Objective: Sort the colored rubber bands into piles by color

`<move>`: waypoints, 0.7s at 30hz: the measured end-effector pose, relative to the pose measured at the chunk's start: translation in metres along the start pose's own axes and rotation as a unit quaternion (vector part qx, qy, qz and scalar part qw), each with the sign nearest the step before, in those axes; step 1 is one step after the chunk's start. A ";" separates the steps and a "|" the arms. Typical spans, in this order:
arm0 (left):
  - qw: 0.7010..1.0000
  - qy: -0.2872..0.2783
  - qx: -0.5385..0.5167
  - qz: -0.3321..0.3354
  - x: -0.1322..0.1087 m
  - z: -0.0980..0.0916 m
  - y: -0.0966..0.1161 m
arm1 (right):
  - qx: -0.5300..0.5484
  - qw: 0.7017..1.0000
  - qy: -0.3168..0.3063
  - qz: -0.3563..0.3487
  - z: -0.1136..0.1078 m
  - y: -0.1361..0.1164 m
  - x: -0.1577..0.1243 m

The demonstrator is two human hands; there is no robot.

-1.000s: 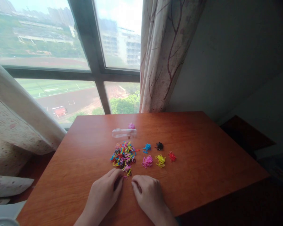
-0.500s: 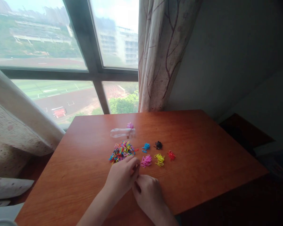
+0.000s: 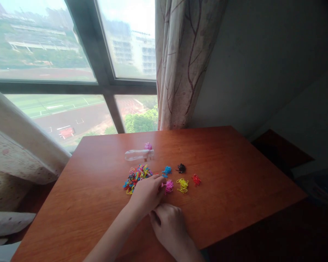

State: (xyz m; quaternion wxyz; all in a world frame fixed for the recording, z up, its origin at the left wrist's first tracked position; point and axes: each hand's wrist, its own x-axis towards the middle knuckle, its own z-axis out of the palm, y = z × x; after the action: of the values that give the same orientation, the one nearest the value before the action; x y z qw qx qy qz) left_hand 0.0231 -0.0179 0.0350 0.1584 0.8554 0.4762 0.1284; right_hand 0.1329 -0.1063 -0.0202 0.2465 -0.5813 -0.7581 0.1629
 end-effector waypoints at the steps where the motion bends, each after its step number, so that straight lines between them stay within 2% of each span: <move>1: 1.000 0.002 -0.001 -0.003 -0.002 -0.002 -0.001 | 0.009 1.000 0.003 0.001 0.000 0.000 0.000; 4: 1.000 0.015 -0.007 -0.015 -0.013 -0.008 -0.007 | 0.040 0.999 0.017 0.006 -0.003 -0.001 -0.001; 7: 0.998 0.055 -0.025 -0.032 -0.033 -0.010 -0.019 | 0.051 0.997 0.048 0.022 -0.007 0.000 -0.001; 11: 0.992 0.104 -0.049 -0.044 -0.066 -0.005 -0.037 | -0.001 0.994 0.094 0.048 -0.009 0.005 0.002; 14: 0.989 0.123 -0.056 -0.057 -0.086 0.001 -0.047 | -0.039 0.992 0.100 0.060 -0.007 0.007 0.006; 21: 0.985 0.146 -0.064 -0.060 -0.103 0.009 -0.056 | -0.075 0.991 0.090 0.064 -0.001 0.008 0.015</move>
State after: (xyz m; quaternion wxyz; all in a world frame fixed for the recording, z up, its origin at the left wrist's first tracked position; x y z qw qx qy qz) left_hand -0.0700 -0.0795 -0.0030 0.1493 0.7852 0.5357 0.2723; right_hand 0.1371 -0.0893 -0.0206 0.2586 -0.6576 -0.7043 0.0674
